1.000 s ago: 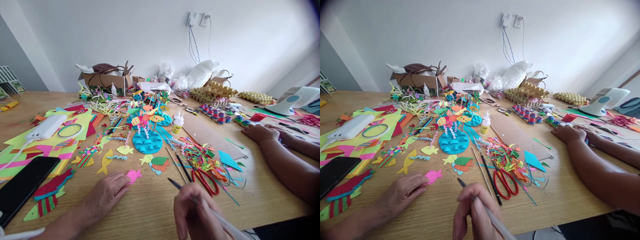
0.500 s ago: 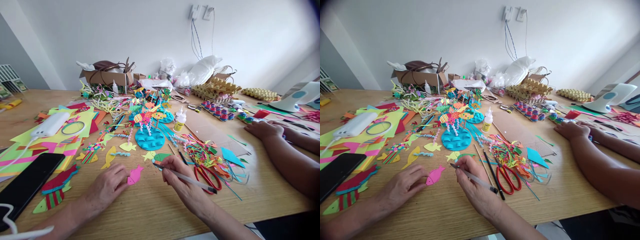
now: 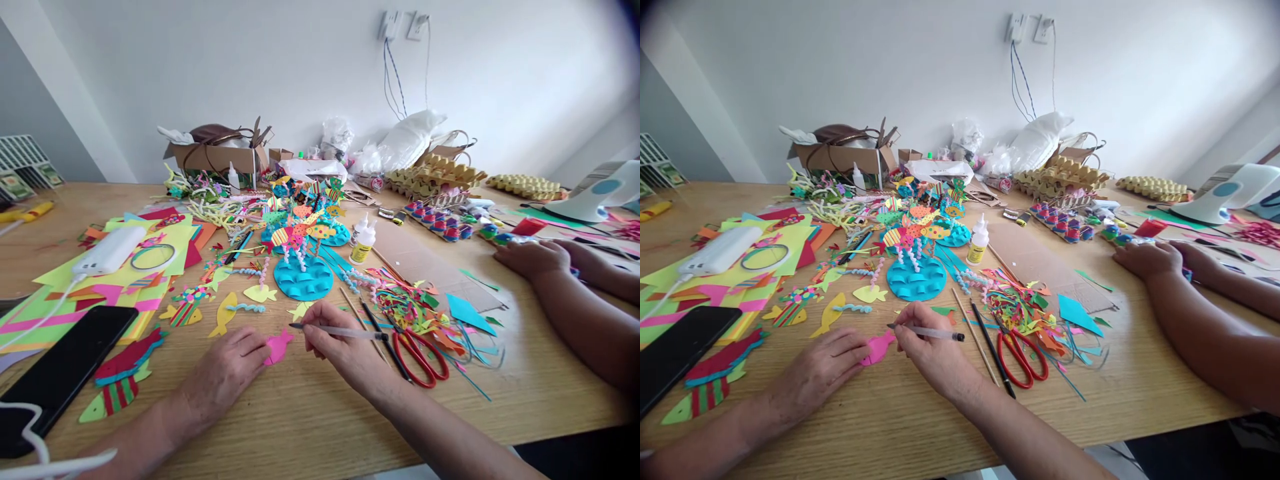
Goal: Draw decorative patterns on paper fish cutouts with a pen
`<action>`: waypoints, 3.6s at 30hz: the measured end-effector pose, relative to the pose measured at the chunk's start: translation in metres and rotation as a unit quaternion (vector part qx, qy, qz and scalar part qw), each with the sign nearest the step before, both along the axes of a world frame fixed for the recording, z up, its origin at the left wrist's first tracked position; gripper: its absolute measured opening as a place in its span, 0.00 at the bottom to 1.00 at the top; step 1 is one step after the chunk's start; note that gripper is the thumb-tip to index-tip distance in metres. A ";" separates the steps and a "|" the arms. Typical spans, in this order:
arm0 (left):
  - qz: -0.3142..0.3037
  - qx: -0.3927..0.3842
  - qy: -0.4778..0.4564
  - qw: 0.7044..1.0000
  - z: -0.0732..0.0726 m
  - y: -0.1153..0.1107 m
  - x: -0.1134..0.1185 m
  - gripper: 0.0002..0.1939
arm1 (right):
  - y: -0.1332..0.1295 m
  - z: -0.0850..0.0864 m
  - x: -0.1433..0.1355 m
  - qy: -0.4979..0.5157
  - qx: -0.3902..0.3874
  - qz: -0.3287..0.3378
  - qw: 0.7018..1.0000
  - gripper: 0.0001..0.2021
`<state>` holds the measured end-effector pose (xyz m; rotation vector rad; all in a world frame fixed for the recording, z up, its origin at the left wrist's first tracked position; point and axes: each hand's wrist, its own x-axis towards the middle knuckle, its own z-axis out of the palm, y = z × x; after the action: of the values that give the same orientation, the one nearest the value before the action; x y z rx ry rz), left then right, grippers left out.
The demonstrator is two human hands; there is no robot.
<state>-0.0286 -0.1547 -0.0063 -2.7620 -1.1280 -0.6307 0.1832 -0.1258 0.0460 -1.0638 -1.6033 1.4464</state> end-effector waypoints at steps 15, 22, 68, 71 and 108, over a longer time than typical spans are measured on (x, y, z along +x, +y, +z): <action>0.025 -0.011 0.026 0.999 -0.009 -0.015 -0.006 0.18 | 0.002 -0.018 -0.016 -0.017 0.023 -0.017 0.999 0.03; 0.018 0.020 0.016 1.000 -0.007 -0.016 -0.005 0.18 | 0.000 -0.033 -0.024 -0.049 0.027 -0.039 0.998 0.03; -0.009 0.050 -0.001 0.999 0.006 -0.019 0.001 0.14 | -0.005 -0.052 -0.030 -0.141 0.201 -0.015 0.969 0.05; -0.013 0.052 -0.001 0.999 0.007 -0.018 0.001 0.14 | -0.004 -0.053 -0.030 -0.140 0.202 -0.015 0.969 0.04; -0.006 0.067 -0.014 0.998 0.007 -0.018 0.003 0.16 | -0.006 -0.049 -0.029 -0.152 0.184 -0.004 0.971 0.04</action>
<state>-0.0256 -0.1729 0.0012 -2.6573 -1.0341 -0.7207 0.1538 -0.1319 -0.0026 -1.1033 -1.9859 0.9558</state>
